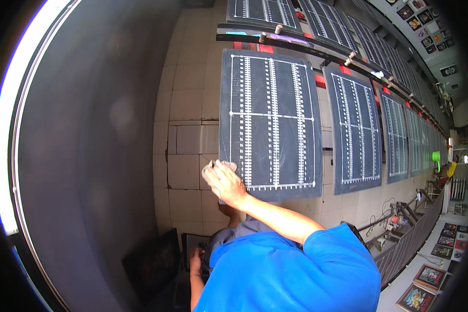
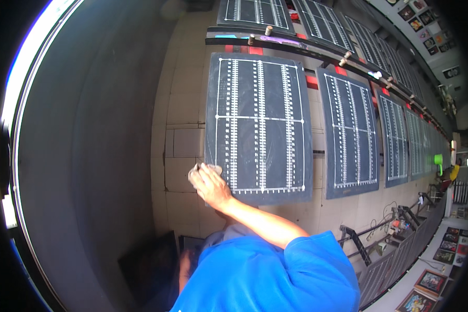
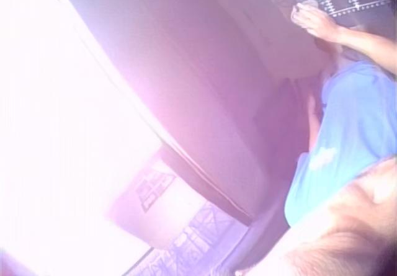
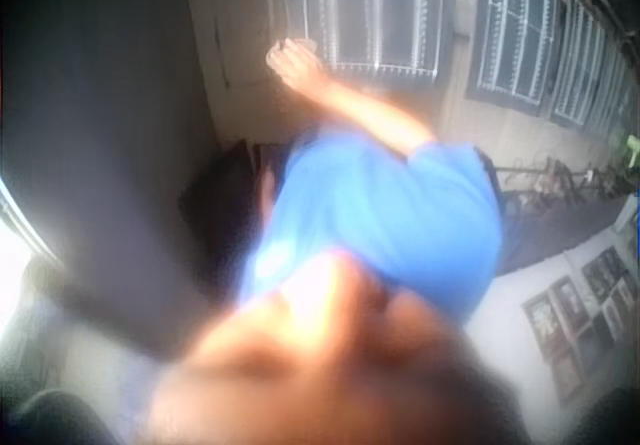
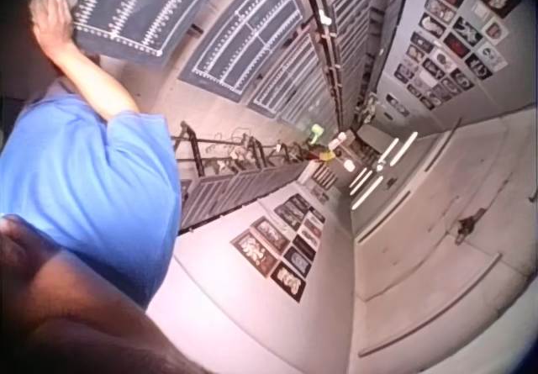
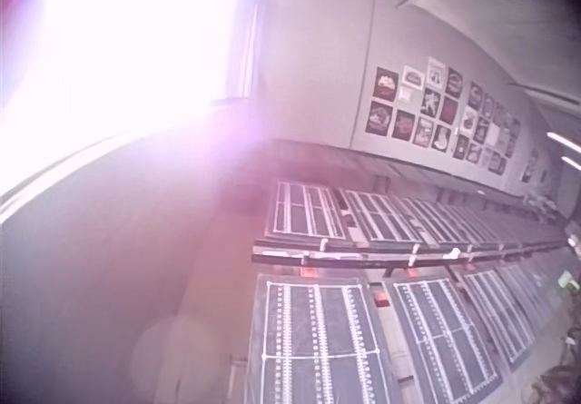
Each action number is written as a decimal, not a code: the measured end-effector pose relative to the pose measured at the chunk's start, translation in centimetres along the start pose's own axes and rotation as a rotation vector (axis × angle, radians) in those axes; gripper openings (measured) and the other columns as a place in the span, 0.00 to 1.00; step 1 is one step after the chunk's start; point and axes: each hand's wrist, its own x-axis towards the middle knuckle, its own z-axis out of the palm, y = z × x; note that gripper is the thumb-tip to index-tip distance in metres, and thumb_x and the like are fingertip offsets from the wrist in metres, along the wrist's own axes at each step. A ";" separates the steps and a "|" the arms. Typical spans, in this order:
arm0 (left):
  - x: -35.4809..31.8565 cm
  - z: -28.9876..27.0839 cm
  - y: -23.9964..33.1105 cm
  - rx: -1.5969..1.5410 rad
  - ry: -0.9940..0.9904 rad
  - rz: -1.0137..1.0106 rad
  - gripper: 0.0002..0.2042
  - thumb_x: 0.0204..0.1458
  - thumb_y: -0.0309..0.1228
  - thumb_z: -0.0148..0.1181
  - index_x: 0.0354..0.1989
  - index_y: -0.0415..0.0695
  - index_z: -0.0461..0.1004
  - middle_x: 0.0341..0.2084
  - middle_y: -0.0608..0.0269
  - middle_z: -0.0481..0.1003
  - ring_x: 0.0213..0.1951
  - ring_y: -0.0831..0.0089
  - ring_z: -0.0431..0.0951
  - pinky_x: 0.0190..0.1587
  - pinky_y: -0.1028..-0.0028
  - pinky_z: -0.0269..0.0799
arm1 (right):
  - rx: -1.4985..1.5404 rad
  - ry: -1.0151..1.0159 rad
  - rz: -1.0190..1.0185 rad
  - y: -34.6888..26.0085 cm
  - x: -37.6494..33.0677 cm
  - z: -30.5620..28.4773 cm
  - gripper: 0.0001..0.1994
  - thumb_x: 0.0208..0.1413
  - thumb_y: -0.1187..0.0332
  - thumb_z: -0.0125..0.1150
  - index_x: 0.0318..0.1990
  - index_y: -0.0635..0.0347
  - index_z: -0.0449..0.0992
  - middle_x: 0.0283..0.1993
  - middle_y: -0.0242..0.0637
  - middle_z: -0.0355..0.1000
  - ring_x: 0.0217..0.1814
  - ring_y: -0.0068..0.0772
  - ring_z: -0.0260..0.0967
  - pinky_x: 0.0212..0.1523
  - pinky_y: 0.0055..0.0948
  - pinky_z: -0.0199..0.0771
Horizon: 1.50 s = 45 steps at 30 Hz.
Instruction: The person wipes the surface of several large, dark, grid-marked screens using a cloth. They dip the cloth into a green bucket of water to wet it and then wipe the screens in broad strokes. The person moves between different tables to clean multiple screens.
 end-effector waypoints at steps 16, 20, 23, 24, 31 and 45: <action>-10.7 7.4 1.1 -0.191 0.158 -0.377 0.14 0.65 0.38 0.52 0.39 0.39 0.76 0.29 0.66 0.77 0.32 0.74 0.75 0.39 0.74 0.70 | -0.147 0.396 0.187 30.6 34.8 0.8 0.19 0.53 0.66 0.62 0.53 0.58 0.73 0.51 0.52 0.70 0.57 0.55 0.68 0.57 0.48 0.70; -9.7 8.1 2.0 -0.138 0.144 -0.372 0.14 0.65 0.38 0.52 0.39 0.39 0.76 0.29 0.66 0.77 0.32 0.75 0.74 0.38 0.75 0.70 | -0.168 0.452 0.390 34.1 30.2 -3.4 0.17 0.53 0.67 0.58 0.50 0.61 0.74 0.46 0.50 0.72 0.53 0.51 0.70 0.53 0.47 0.73; -8.7 8.0 2.6 -0.103 0.138 -0.352 0.14 0.65 0.38 0.52 0.38 0.39 0.76 0.28 0.67 0.76 0.32 0.75 0.74 0.38 0.75 0.69 | -0.414 0.372 0.647 39.9 24.5 -11.2 0.15 0.56 0.66 0.53 0.48 0.63 0.75 0.44 0.49 0.72 0.48 0.49 0.71 0.48 0.46 0.76; -7.9 7.5 3.2 -0.078 0.123 -0.339 0.14 0.65 0.38 0.52 0.38 0.39 0.76 0.28 0.67 0.76 0.32 0.76 0.74 0.38 0.75 0.69 | -0.644 0.320 0.627 45.2 21.6 -13.4 0.15 0.58 0.64 0.52 0.48 0.63 0.75 0.44 0.49 0.73 0.48 0.50 0.72 0.48 0.46 0.76; -4.7 5.0 5.8 0.188 0.068 -0.148 0.13 0.64 0.38 0.53 0.36 0.40 0.77 0.26 0.70 0.74 0.29 0.80 0.69 0.34 0.78 0.64 | -0.392 0.318 0.978 44.7 14.7 -19.2 0.16 0.66 0.58 0.49 0.54 0.58 0.70 0.47 0.46 0.73 0.49 0.49 0.74 0.45 0.42 0.79; 1.5 6.2 12.0 0.062 -0.083 -0.164 0.14 0.65 0.43 0.51 0.41 0.43 0.74 0.32 0.63 0.78 0.32 0.72 0.78 0.34 0.71 0.74 | -0.304 0.279 0.958 15.3 -21.0 -15.0 0.25 0.61 0.65 0.55 0.65 0.64 0.65 0.62 0.49 0.67 0.60 0.59 0.65 0.62 0.47 0.66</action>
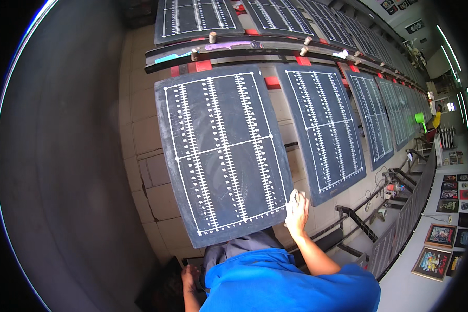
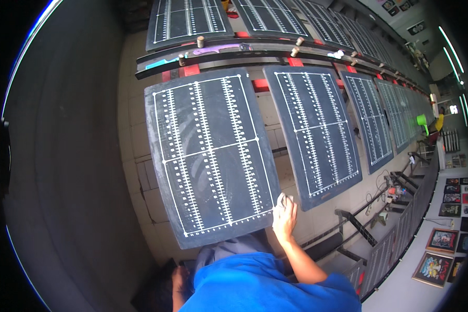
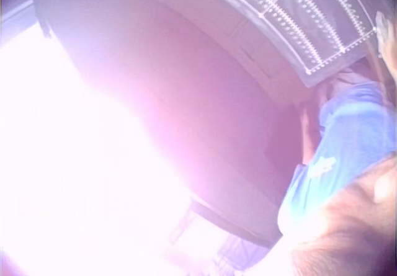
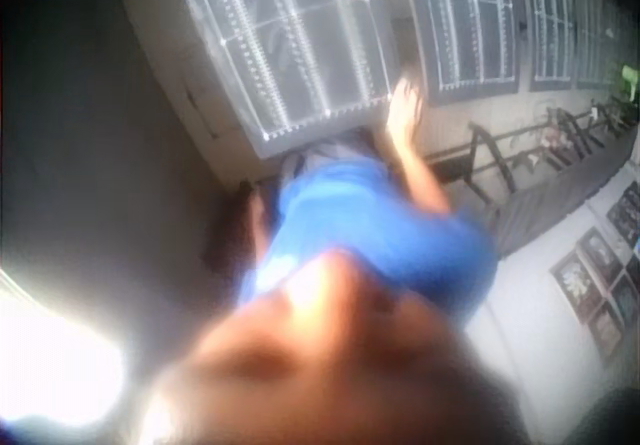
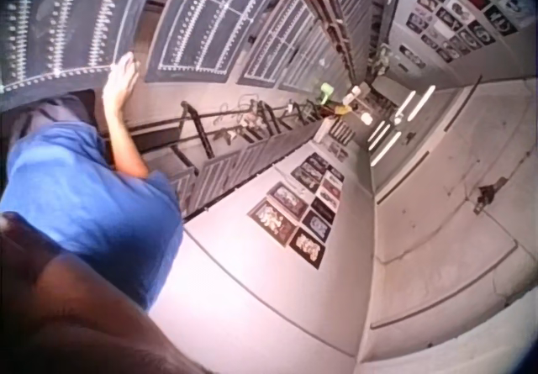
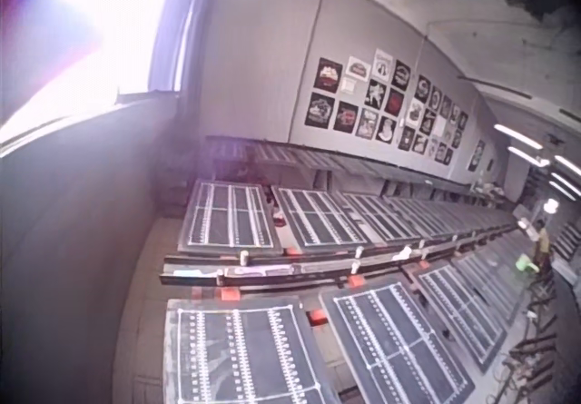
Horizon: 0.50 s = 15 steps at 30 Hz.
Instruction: The person wipes the surface of several large, dark, grid-marked screens using a cloth. They dip the cloth into a green bucket of water to wet it and then wipe the screens in broad strokes. The person moves between different tables to clean multiple screens.
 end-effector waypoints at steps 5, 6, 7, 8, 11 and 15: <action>-5.8 2.0 -3.9 -0.060 0.088 0.038 0.12 0.64 0.39 0.54 0.40 0.42 0.75 0.36 0.65 0.78 0.39 0.75 0.77 0.37 0.71 0.76 | -0.133 0.149 -0.202 -5.3 19.7 7.0 0.22 0.61 0.67 0.56 0.62 0.61 0.67 0.62 0.49 0.66 0.64 0.57 0.63 0.64 0.46 0.65; -6.1 1.2 -6.8 -0.126 0.117 0.066 0.12 0.65 0.39 0.54 0.38 0.42 0.74 0.32 0.65 0.77 0.33 0.76 0.77 0.32 0.72 0.75 | -0.063 0.173 -0.125 -8.1 25.6 8.7 0.21 0.61 0.66 0.56 0.61 0.60 0.68 0.62 0.50 0.66 0.64 0.56 0.64 0.65 0.46 0.65; -7.1 1.3 -7.0 -0.065 0.114 0.050 0.12 0.65 0.38 0.53 0.38 0.42 0.74 0.31 0.65 0.77 0.31 0.76 0.76 0.31 0.72 0.75 | -0.001 0.226 -0.084 -10.7 30.7 10.3 0.20 0.62 0.65 0.56 0.59 0.60 0.69 0.61 0.51 0.67 0.64 0.55 0.64 0.65 0.46 0.65; -7.5 1.3 -6.8 -0.053 0.110 0.031 0.11 0.64 0.38 0.53 0.38 0.43 0.74 0.30 0.65 0.77 0.29 0.75 0.76 0.30 0.72 0.75 | -0.040 0.348 -0.172 -13.3 34.3 11.7 0.17 0.61 0.64 0.57 0.55 0.60 0.71 0.57 0.51 0.69 0.60 0.52 0.67 0.62 0.46 0.67; -8.4 1.3 -7.3 -0.123 0.131 -0.037 0.10 0.64 0.37 0.53 0.39 0.43 0.75 0.28 0.65 0.77 0.26 0.74 0.76 0.29 0.73 0.74 | -0.021 0.327 -0.427 -24.0 36.7 14.4 0.11 0.56 0.67 0.58 0.44 0.60 0.73 0.43 0.45 0.71 0.48 0.46 0.69 0.50 0.39 0.73; -5.0 -0.2 -7.8 -0.043 0.115 -0.068 0.12 0.65 0.40 0.51 0.43 0.44 0.75 0.32 0.63 0.78 0.30 0.72 0.78 0.32 0.70 0.75 | -0.027 -0.091 -0.845 -33.0 21.8 14.4 0.19 0.59 0.65 0.50 0.55 0.64 0.71 0.47 0.58 0.72 0.43 0.51 0.72 0.50 0.65 0.68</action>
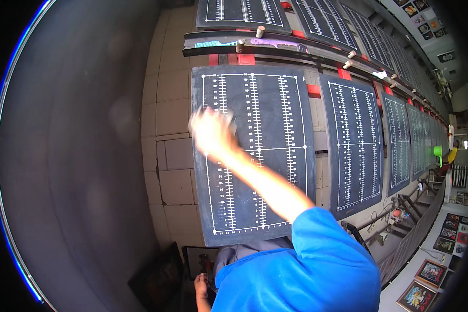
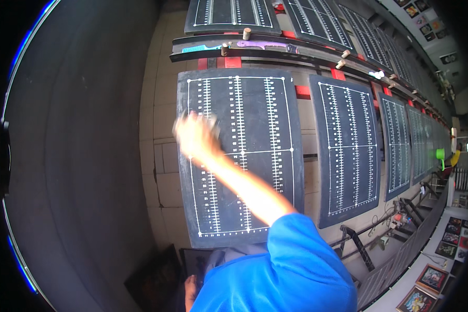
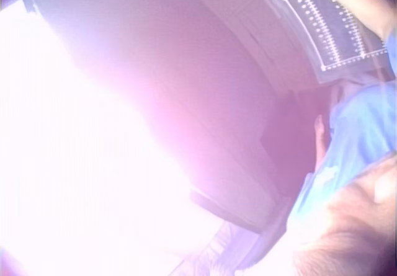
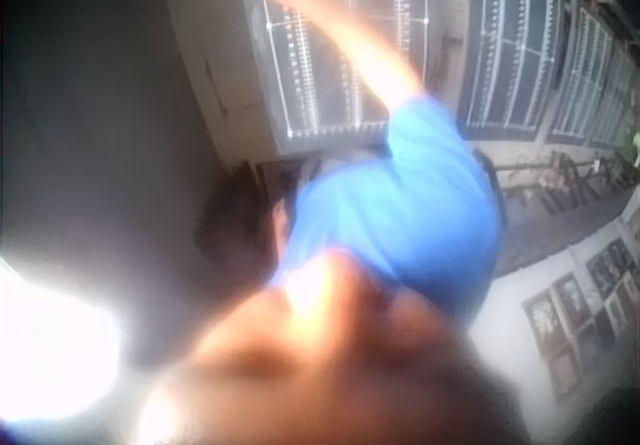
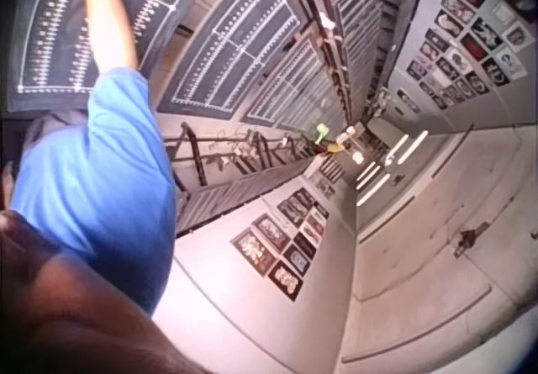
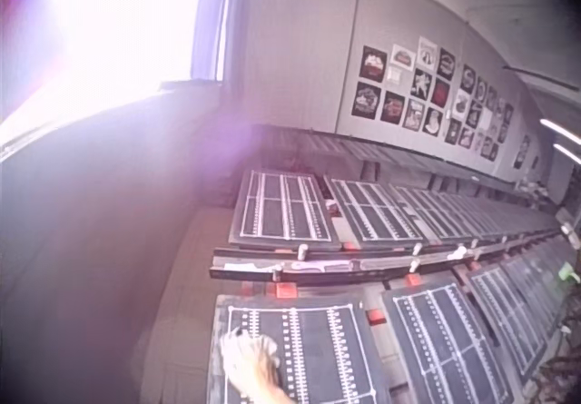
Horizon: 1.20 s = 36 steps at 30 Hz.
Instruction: The person wipes the surface of several large, dark, grid-marked screens using a cloth. They dip the cloth into a green bucket of water to wet it and then wipe the screens in broad strokes. The person moves between different tables to clean multiple screens.
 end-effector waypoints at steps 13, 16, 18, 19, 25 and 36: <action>-2.2 1.5 2.3 0.123 -0.002 0.161 0.11 0.65 0.37 0.52 0.41 0.42 0.75 0.27 0.65 0.77 0.25 0.72 0.76 0.30 0.72 0.74 | -0.514 0.272 0.305 21.8 -1.8 -0.9 0.13 0.62 0.66 0.52 0.47 0.65 0.73 0.42 0.48 0.73 0.45 0.47 0.70 0.49 0.47 0.69; 1.6 0.2 2.9 0.142 -0.032 0.163 0.14 0.65 0.41 0.52 0.42 0.42 0.76 0.30 0.66 0.78 0.29 0.74 0.77 0.32 0.71 0.74 | -0.120 0.067 0.054 4.9 -6.2 0.9 0.15 0.58 0.69 0.51 0.49 0.67 0.72 0.41 0.60 0.72 0.37 0.52 0.71 0.40 0.53 0.72; 2.9 0.0 2.7 0.034 -0.028 0.100 0.15 0.65 0.43 0.51 0.43 0.43 0.75 0.31 0.65 0.78 0.30 0.74 0.78 0.32 0.71 0.75 | 0.158 -0.145 -0.111 -4.2 -14.8 -4.7 0.17 0.57 0.68 0.51 0.52 0.65 0.72 0.44 0.59 0.73 0.44 0.55 0.73 0.46 0.56 0.72; 3.0 0.0 3.1 -0.066 -0.005 0.042 0.15 0.65 0.43 0.51 0.44 0.44 0.75 0.32 0.65 0.78 0.31 0.73 0.78 0.32 0.71 0.75 | 0.284 -0.221 -0.169 -3.5 -18.2 -5.8 0.17 0.56 0.68 0.52 0.52 0.64 0.72 0.45 0.57 0.74 0.44 0.54 0.74 0.48 0.56 0.72; 1.0 -0.6 -1.8 -0.017 0.013 -0.083 0.14 0.65 0.41 0.50 0.44 0.43 0.75 0.34 0.63 0.79 0.32 0.72 0.78 0.34 0.69 0.76 | -0.667 -0.162 -0.099 16.4 -17.4 -6.9 0.22 0.56 0.69 0.51 0.58 0.69 0.69 0.53 0.58 0.69 0.58 0.58 0.67 0.59 0.51 0.69; 2.6 -0.6 8.4 0.168 -0.029 0.179 0.15 0.65 0.42 0.51 0.46 0.43 0.73 0.36 0.62 0.78 0.33 0.72 0.77 0.37 0.70 0.74 | 0.060 -0.089 -0.051 -1.1 -10.8 -2.0 0.18 0.57 0.63 0.53 0.52 0.64 0.72 0.47 0.59 0.71 0.50 0.59 0.70 0.47 0.68 0.70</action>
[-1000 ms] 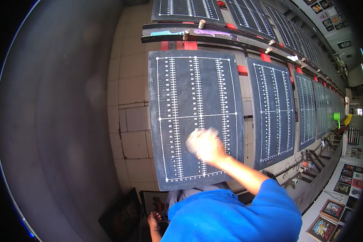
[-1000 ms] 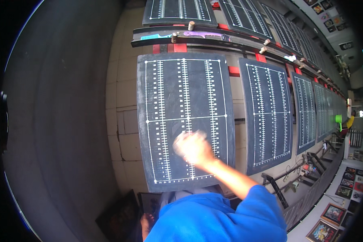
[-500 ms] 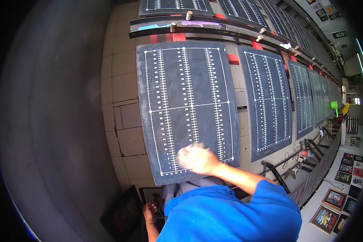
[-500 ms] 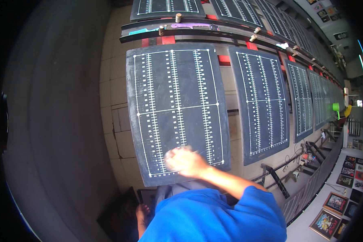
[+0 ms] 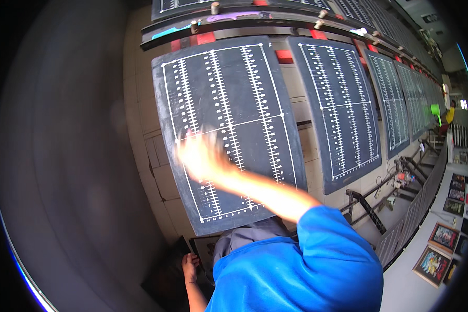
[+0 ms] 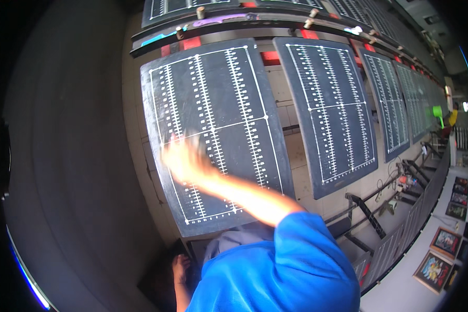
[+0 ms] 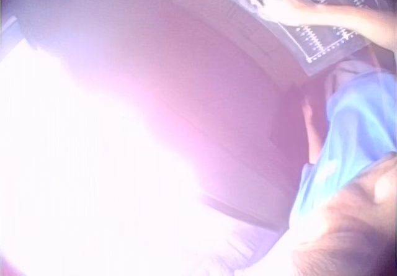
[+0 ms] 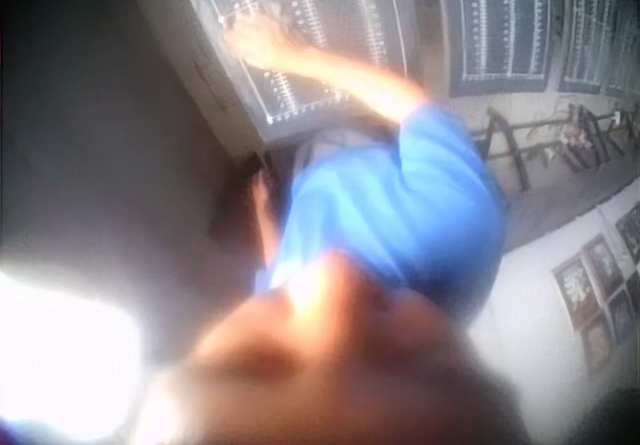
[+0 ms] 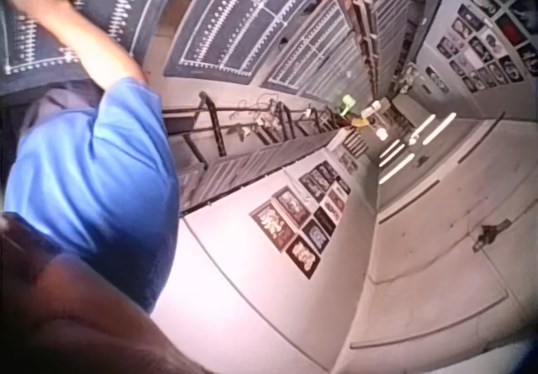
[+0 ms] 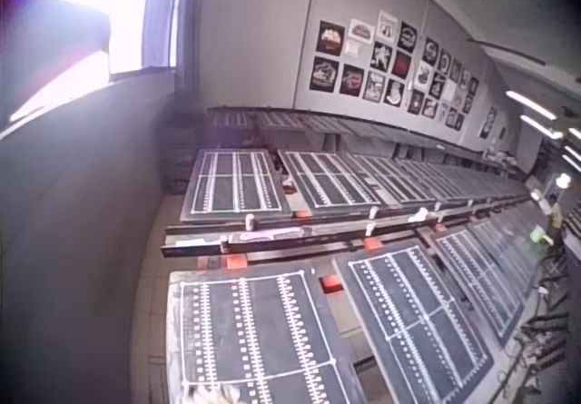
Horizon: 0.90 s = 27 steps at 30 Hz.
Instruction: The person wipes the surface of several large, dark, grid-marked screens using a cloth. They dip the cloth into a green bucket of water to wet it and then wipe the screens in broad strokes. The person moves between different tables to clean multiple screens.
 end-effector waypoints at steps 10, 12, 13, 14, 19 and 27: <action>-2.0 -0.3 -4.7 0.148 -0.065 -0.215 0.13 0.64 0.40 0.53 0.46 0.44 0.73 0.33 0.63 0.77 0.30 0.76 0.76 0.31 0.76 0.71 | -0.631 0.095 0.047 25.5 -0.2 -3.2 0.26 0.56 0.64 0.59 0.61 0.66 0.65 0.60 0.58 0.67 0.57 0.66 0.67 0.60 0.54 0.69; -0.4 -1.0 -2.1 0.186 -0.113 -0.138 0.12 0.64 0.39 0.53 0.46 0.43 0.73 0.32 0.64 0.77 0.29 0.77 0.75 0.30 0.78 0.70 | -0.249 0.431 0.112 36.6 2.2 -1.3 0.22 0.57 0.62 0.58 0.57 0.62 0.69 0.58 0.54 0.69 0.58 0.64 0.66 0.60 0.52 0.70; 0.2 -0.5 -1.4 0.152 -0.103 -0.096 0.13 0.64 0.40 0.53 0.46 0.43 0.73 0.32 0.64 0.77 0.30 0.77 0.75 0.31 0.77 0.70 | -0.093 0.546 0.224 37.2 3.6 -1.3 0.20 0.58 0.61 0.58 0.56 0.61 0.70 0.57 0.54 0.69 0.57 0.63 0.67 0.58 0.51 0.71; 0.0 -0.4 -1.1 0.118 -0.083 -0.072 0.13 0.65 0.40 0.52 0.46 0.43 0.73 0.32 0.64 0.77 0.30 0.77 0.75 0.31 0.77 0.71 | -0.046 0.535 0.248 35.6 3.5 -0.9 0.20 0.59 0.61 0.57 0.56 0.61 0.70 0.57 0.54 0.69 0.57 0.63 0.67 0.58 0.50 0.72; 0.5 -0.4 -0.5 0.131 -0.103 -0.012 0.15 0.65 0.42 0.51 0.47 0.43 0.73 0.34 0.65 0.77 0.33 0.76 0.76 0.36 0.75 0.72 | -0.006 0.331 0.262 24.2 -8.3 -1.6 0.23 0.64 0.59 0.52 0.64 0.57 0.66 0.64 0.56 0.65 0.63 0.70 0.62 0.65 0.58 0.64; 3.8 -0.4 -4.2 -0.042 -0.250 0.078 0.14 0.65 0.41 0.53 0.43 0.43 0.74 0.33 0.66 0.76 0.30 0.77 0.75 0.31 0.75 0.71 | -0.039 0.044 0.545 -4.4 -22.5 -3.2 0.22 0.45 0.70 0.62 0.51 0.66 0.73 0.53 0.51 0.71 0.63 0.59 0.64 0.67 0.53 0.59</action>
